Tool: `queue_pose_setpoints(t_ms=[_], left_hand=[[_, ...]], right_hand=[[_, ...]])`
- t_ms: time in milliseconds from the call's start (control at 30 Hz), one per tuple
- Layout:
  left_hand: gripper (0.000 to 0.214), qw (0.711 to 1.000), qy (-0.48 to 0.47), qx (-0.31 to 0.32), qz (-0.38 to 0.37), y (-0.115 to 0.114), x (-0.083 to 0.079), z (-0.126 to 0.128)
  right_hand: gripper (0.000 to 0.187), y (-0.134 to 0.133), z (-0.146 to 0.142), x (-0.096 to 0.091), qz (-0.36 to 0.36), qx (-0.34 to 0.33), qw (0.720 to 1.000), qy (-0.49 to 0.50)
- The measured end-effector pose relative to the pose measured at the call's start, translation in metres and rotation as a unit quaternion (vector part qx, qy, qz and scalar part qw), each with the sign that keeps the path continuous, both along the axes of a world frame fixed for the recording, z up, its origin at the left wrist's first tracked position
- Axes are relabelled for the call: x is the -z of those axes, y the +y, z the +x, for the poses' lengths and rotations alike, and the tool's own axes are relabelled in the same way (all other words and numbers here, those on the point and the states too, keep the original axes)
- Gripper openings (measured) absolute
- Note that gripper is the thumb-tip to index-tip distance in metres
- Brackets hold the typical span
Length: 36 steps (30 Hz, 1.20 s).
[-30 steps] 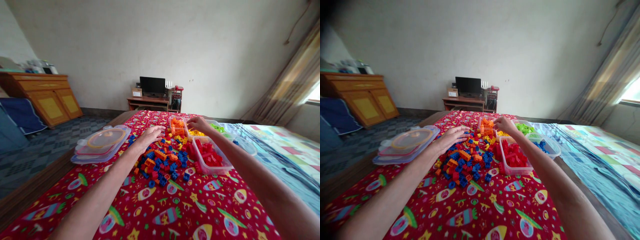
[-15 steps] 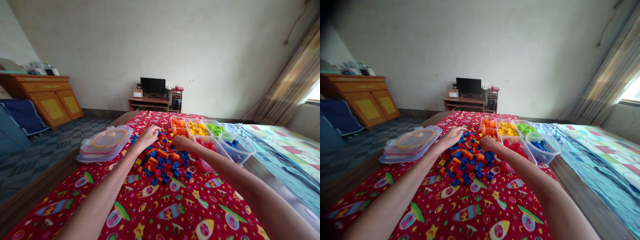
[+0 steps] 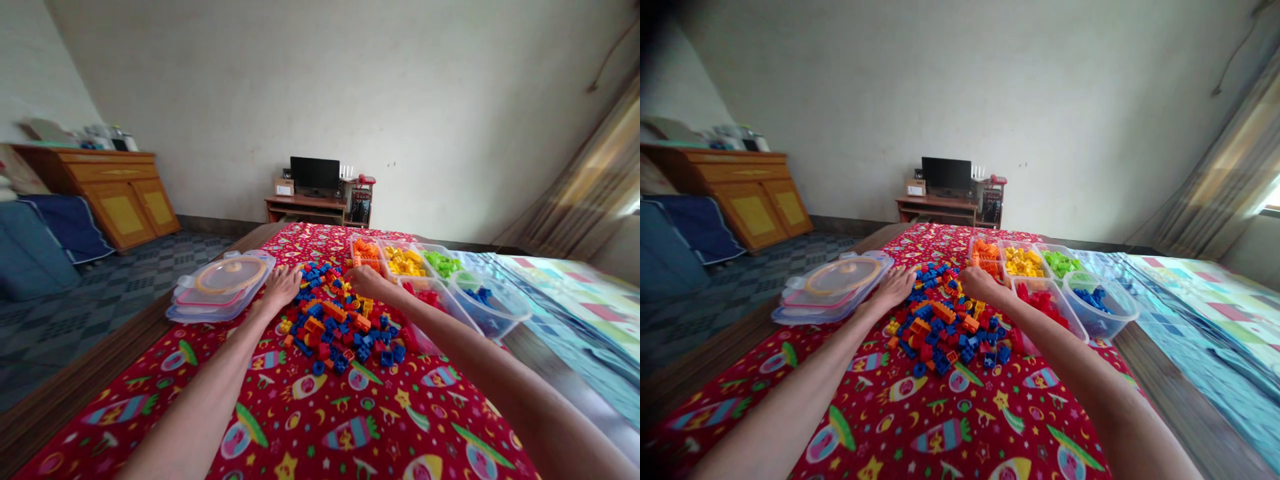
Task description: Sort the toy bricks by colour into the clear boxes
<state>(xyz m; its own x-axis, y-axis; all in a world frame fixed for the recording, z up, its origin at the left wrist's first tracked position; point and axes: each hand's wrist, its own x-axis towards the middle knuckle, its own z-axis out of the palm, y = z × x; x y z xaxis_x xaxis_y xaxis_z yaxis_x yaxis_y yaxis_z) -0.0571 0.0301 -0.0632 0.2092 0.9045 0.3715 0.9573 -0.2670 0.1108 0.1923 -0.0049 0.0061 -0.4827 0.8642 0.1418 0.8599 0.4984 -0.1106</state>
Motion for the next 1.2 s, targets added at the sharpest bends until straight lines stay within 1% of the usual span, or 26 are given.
queue_pose_setpoints(t_ms=[67,133,200,267,333,433,500,533,600,667,700,800,867,933,1033,1133,1200], left_hand=[[0.037,1.000,0.001,0.010,-0.006,0.001,0.003,0.002],[0.035,0.999,-0.002,0.034,-0.013,0.001,0.003,0.007],[0.036,0.998,-0.013,0.058,-0.022,0.000,0.002,0.015],[0.039,0.996,-0.029,0.082,-0.030,-0.003,0.001,0.027],[0.040,0.992,-0.041,0.115,-0.037,-0.007,0.000,0.042],[0.042,0.983,-0.051,0.170,-0.050,-0.016,-0.007,0.064],[0.045,0.977,-0.056,0.197,-0.059,-0.021,-0.015,0.071],[0.046,0.976,-0.062,0.199,-0.061,-0.023,-0.019,0.072],[0.047,0.980,-0.084,0.169,-0.060,-0.024,-0.028,0.065],[0.046,0.987,-0.107,0.111,-0.055,-0.022,-0.032,0.050],[0.045,0.988,-0.113,0.084,-0.055,-0.021,-0.031,0.041],[0.038,0.990,-0.120,0.020,-0.072,-0.020,-0.021,0.018],[0.038,0.988,-0.127,-0.012,-0.089,-0.022,-0.011,0.012],[0.043,0.985,-0.139,-0.022,-0.104,-0.024,-0.003,0.015],[0.053,0.980,-0.164,0.002,-0.115,-0.025,-0.001,0.030],[0.057,0.977,-0.185,0.021,-0.099,-0.016,-0.010,0.046],[0.058,0.978,-0.193,0.021,-0.080,0.000,-0.018,0.051]], right_hand=[[0.033,-0.017,-0.003,-0.003,-0.003,-0.009,1.000,-0.005],[0.028,-0.037,-0.007,-0.008,0.002,-0.014,1.000,0.003],[0.026,-0.055,-0.011,-0.010,0.013,-0.020,0.999,0.037],[0.026,-0.067,-0.015,-0.009,0.020,-0.022,0.995,0.093],[0.028,-0.072,-0.018,-0.001,0.030,-0.009,0.989,0.147],[0.032,-0.067,-0.021,0.017,0.063,0.025,0.979,0.193],[0.034,-0.063,-0.021,0.028,0.087,0.036,0.973,0.211],[0.034,-0.062,-0.020,0.033,0.096,0.036,0.971,0.217],[0.032,-0.062,-0.019,0.038,0.102,0.031,0.970,0.219],[0.031,-0.064,-0.017,0.040,0.095,0.023,0.973,0.210],[0.031,-0.065,-0.017,0.041,0.090,0.018,0.974,0.206],[0.030,-0.067,-0.017,0.041,0.074,0.008,0.975,0.209],[0.030,-0.066,-0.017,0.042,0.061,0.009,0.974,0.217],[0.030,-0.065,-0.018,0.043,0.049,0.013,0.972,0.228],[0.031,-0.062,-0.017,0.045,0.046,0.020,0.965,0.256],[0.033,-0.059,-0.017,0.044,0.062,0.028,0.954,0.293],[0.034,-0.059,-0.017,0.041,0.073,0.035,0.947,0.309]])
